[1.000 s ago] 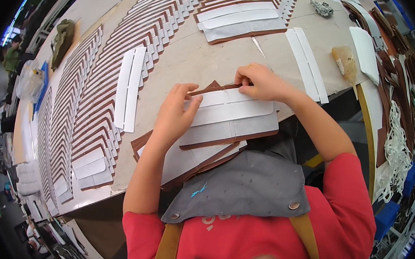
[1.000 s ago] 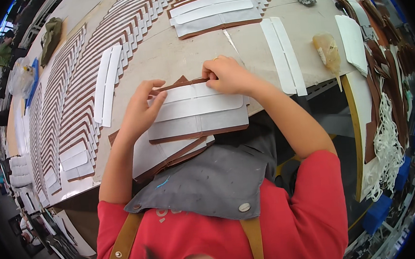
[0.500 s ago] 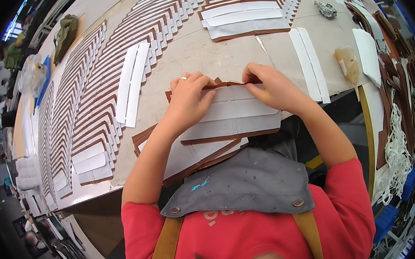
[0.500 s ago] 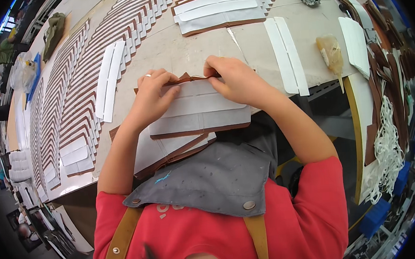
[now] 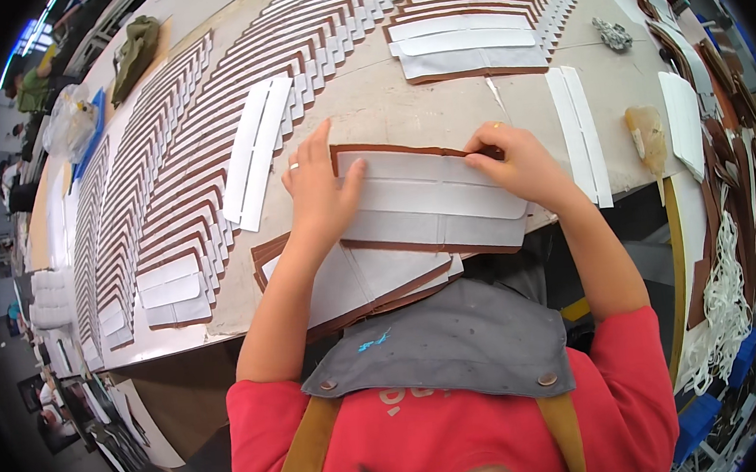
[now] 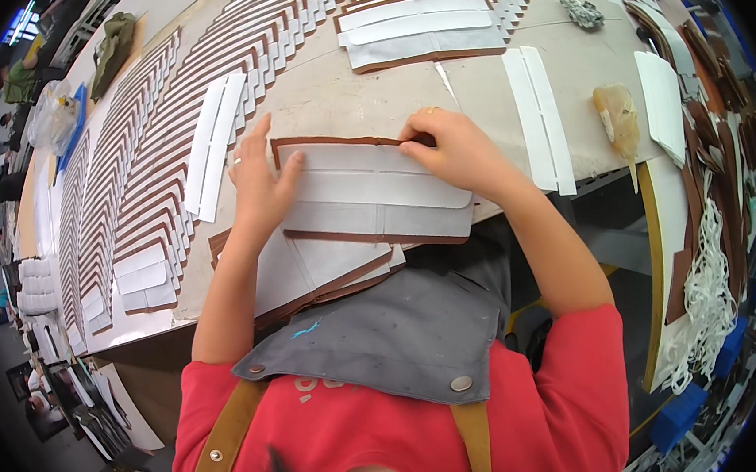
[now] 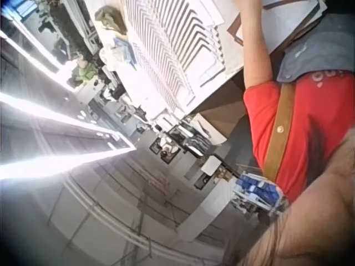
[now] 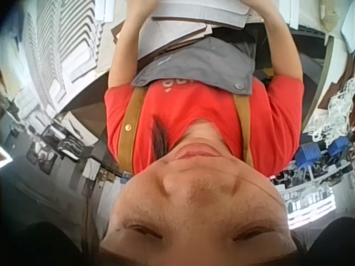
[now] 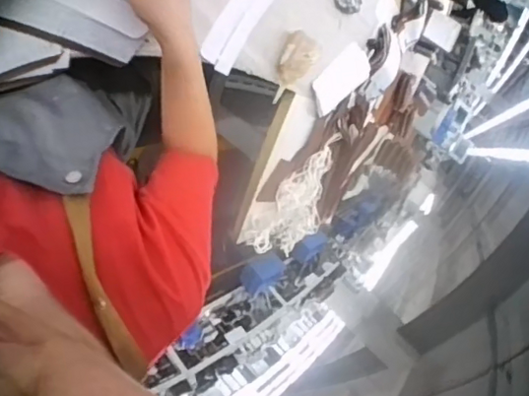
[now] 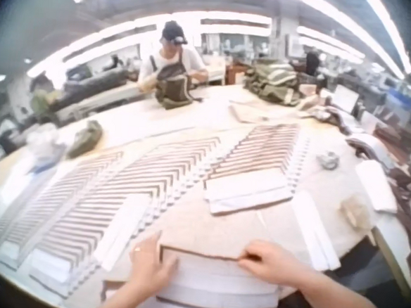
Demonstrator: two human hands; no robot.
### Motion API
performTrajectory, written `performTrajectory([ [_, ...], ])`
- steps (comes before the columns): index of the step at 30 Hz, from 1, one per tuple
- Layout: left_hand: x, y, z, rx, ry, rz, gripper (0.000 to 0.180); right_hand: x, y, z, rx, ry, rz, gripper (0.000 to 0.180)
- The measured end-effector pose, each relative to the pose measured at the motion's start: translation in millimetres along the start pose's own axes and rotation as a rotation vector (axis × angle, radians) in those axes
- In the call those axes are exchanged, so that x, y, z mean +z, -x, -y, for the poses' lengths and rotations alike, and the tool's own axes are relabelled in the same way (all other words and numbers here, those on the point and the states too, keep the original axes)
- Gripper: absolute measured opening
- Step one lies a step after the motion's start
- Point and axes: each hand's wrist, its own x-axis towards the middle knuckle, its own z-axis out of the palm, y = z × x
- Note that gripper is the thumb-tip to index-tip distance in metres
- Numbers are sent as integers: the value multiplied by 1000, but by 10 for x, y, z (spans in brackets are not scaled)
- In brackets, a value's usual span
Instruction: The person assembles face masks by hand. They pick up white filter inserts and brown mask frames, apply glue to the inserts using a squeeze bottle, and press them into the frames. The completed units are stacked on the table.
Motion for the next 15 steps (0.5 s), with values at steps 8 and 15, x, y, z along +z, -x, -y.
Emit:
performTrajectory([
  [8,-91,11,40,-427,1030,173,41,-152,-50,-54,193,-66,20,15],
  [15,-7,-25,189,-627,1290,210,32,-375,246,-474,325,-508,-25,17],
])
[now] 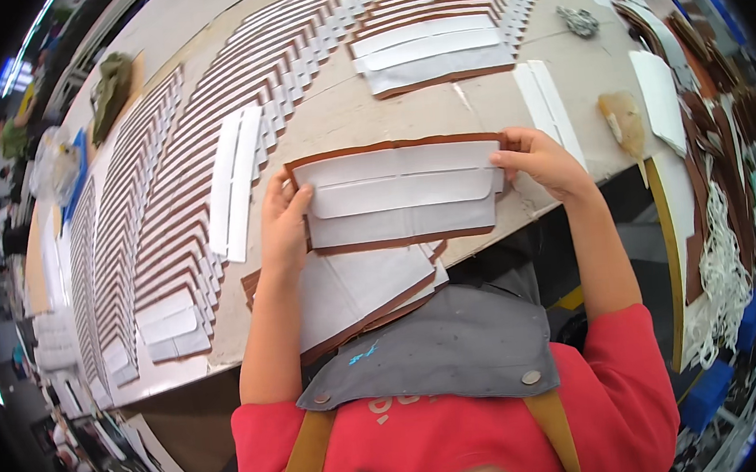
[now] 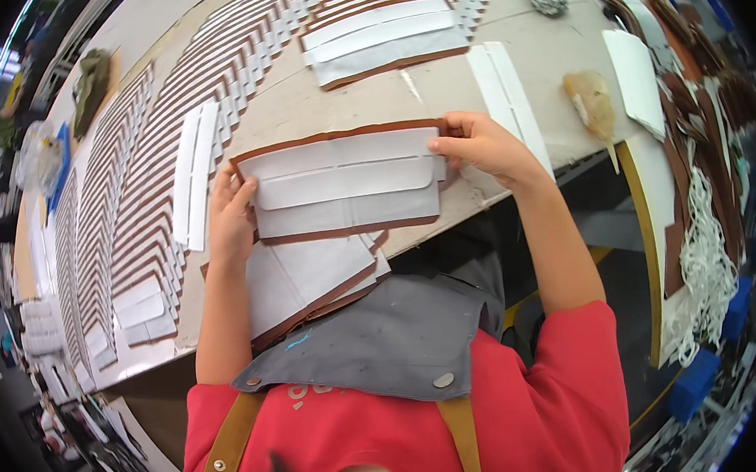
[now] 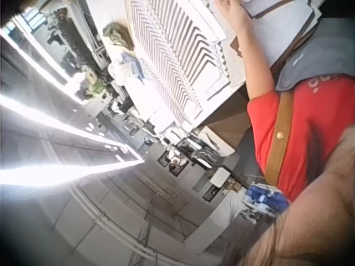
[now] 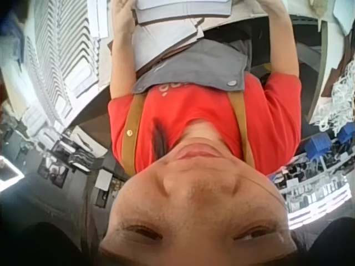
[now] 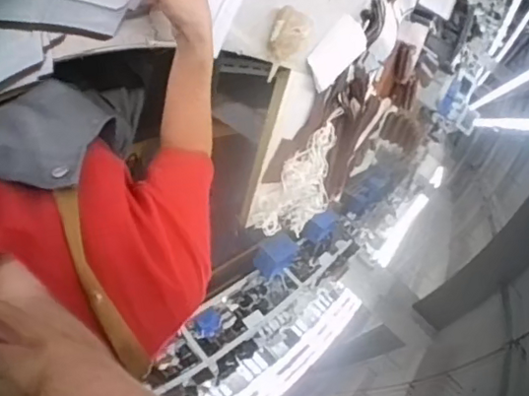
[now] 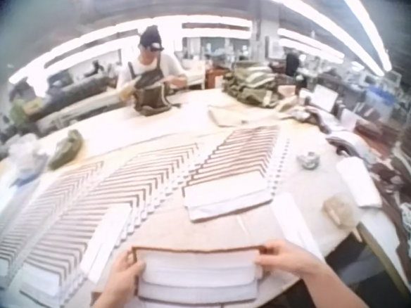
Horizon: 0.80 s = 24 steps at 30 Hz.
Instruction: The person assembles face masks by hand. They pick up white filter inserts and brown mask frames, apply glue to the inserts using a squeeze bottle, and press them into the frames. The completed units are stacked on the table.
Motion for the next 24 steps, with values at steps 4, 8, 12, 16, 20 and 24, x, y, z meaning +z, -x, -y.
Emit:
performTrajectory([
  [4,40,-9,-68,-33,1,7,28,9,43,-148,32,-344,-61,12],
  [8,16,-15,-108,-68,-46,4,29,97,32,-239,-14,-604,-125,8],
  [12,46,-42,-117,-40,-59,0,31,119,-3,-296,-71,-659,-173,7],
  [16,112,-174,-146,-2,-116,17,32,57,-102,-125,-165,-345,-286,8],
  [20,268,-572,-264,123,-235,34,33,-223,-457,189,-300,-48,-427,12],
  [24,534,-1121,-293,256,-408,14,37,-598,-1123,239,-291,40,-529,21],
])
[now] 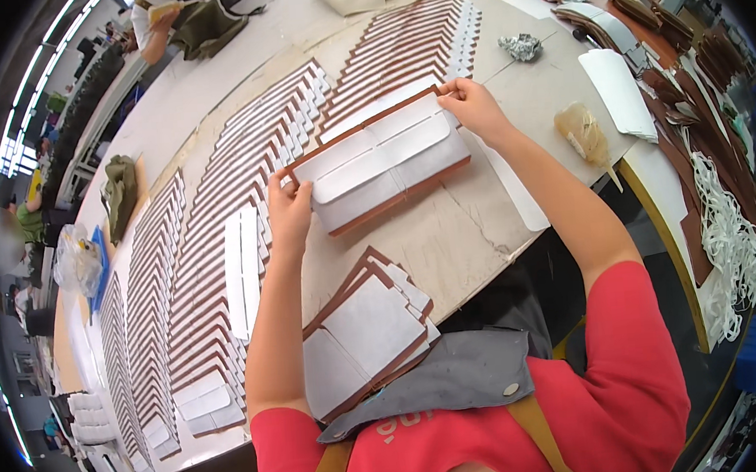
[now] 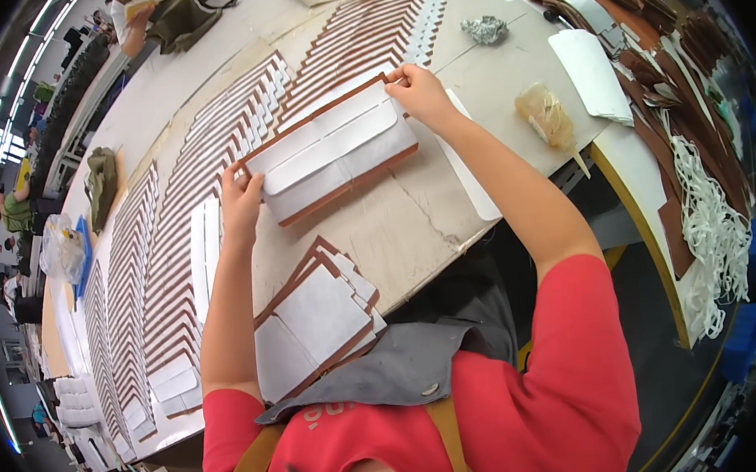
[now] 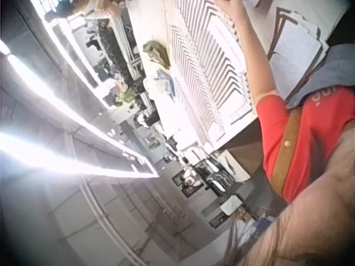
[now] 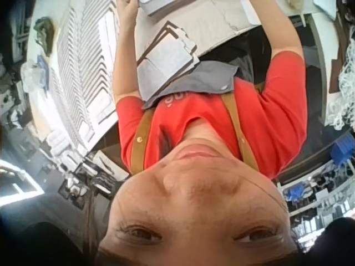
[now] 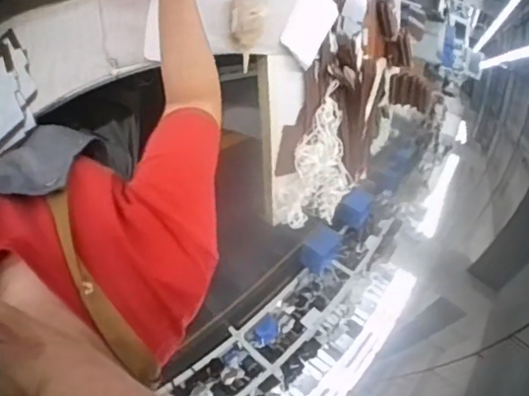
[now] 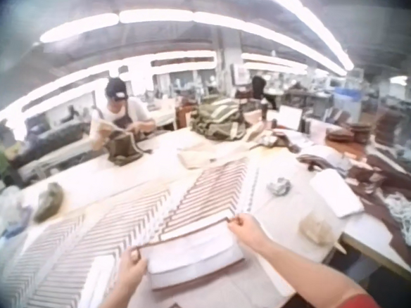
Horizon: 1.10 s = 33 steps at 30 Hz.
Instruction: The person assembles face masks by hand. They pick up white filter inserts and brown mask frames, apply glue to the inserts using a squeeze bottle, and press them into the frames. The completed units are stacked on the table.
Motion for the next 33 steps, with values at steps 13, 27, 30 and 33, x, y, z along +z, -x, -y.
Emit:
performTrajectory([
  [13,400,-556,224,135,-518,-54,56,57,-635,-375,-26,570,-183,32],
  [27,422,-485,62,119,-754,-13,51,25,-726,-473,-92,638,-101,12],
  [30,447,-461,29,115,-776,-11,47,6,-711,-508,-129,656,-101,11],
  [33,415,-470,29,218,-954,-41,38,88,-586,-409,-176,760,-181,14],
])
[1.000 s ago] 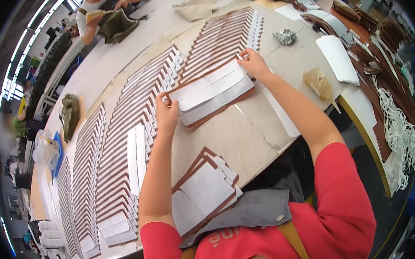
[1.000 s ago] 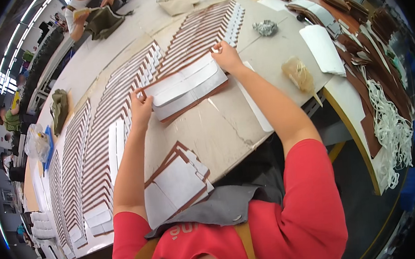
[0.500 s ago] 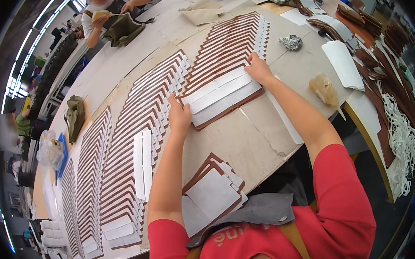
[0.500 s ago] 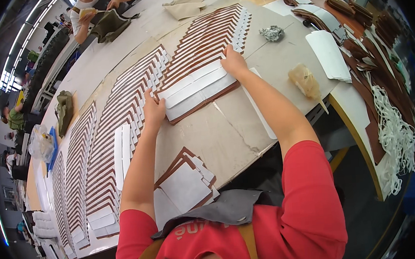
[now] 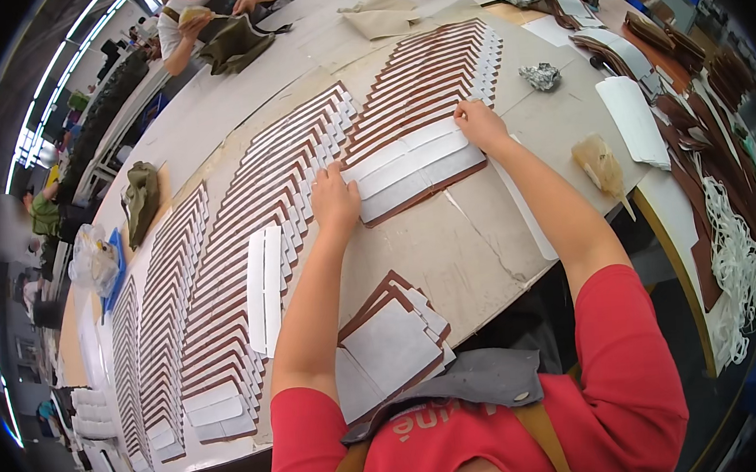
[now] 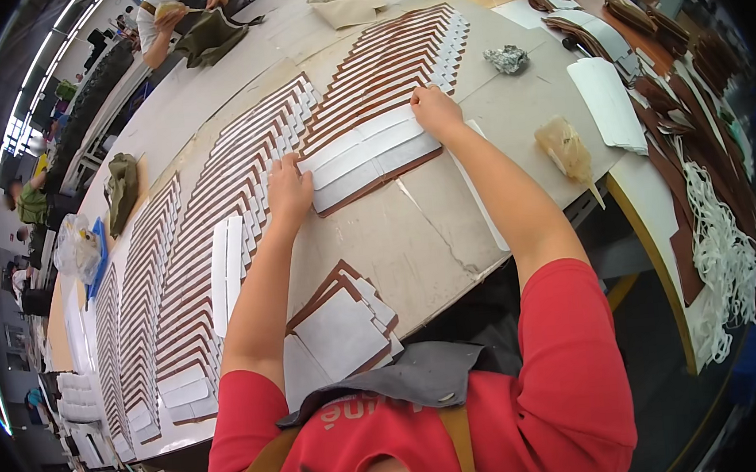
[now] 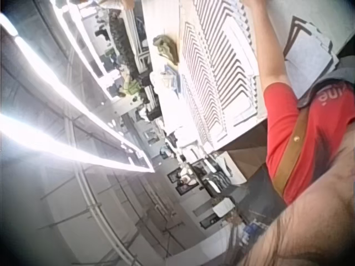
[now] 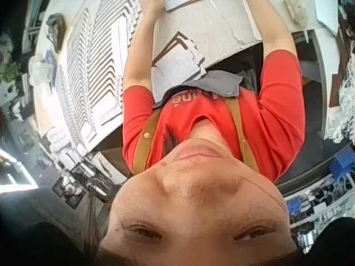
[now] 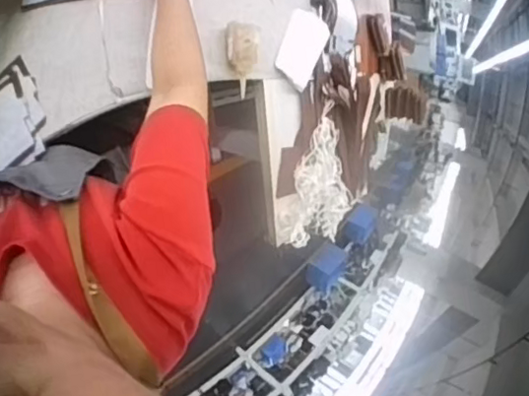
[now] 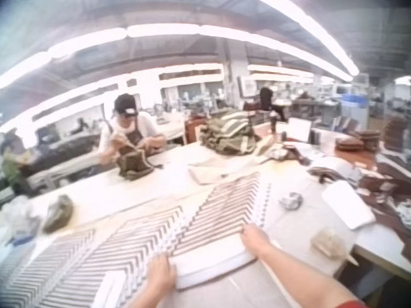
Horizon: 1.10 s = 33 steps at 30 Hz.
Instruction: The person assembles face masks by hand. They pick up white filter inserts and brown mask frames, apply glue to the inserts using a squeeze bottle, and press them into the frames. The completed units are stacked on the table.
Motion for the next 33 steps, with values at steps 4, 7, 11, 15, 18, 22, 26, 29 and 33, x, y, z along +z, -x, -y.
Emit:
performTrajectory([
  [4,74,-14,-203,156,15,-32,32,-5,-58,-89,77,7,49,16],
  [7,308,71,-381,392,133,-33,38,-14,-100,-54,125,13,118,19],
  [11,465,204,-622,444,79,86,43,-6,-131,-105,152,13,126,24],
  [15,500,204,-663,423,66,157,46,28,-149,-179,133,-27,56,24],
  [18,505,200,-623,419,64,160,46,53,-163,-165,138,-39,60,23],
  [22,446,267,-617,388,7,181,46,41,-185,-149,163,-51,149,21],
  [26,497,262,-643,418,0,107,46,-18,-177,-179,142,-18,155,15],
  [29,538,273,-698,432,6,88,45,-249,-193,-123,26,108,96,18],
  [33,536,296,-595,378,65,41,44,-731,562,762,-289,-297,30,29],
])
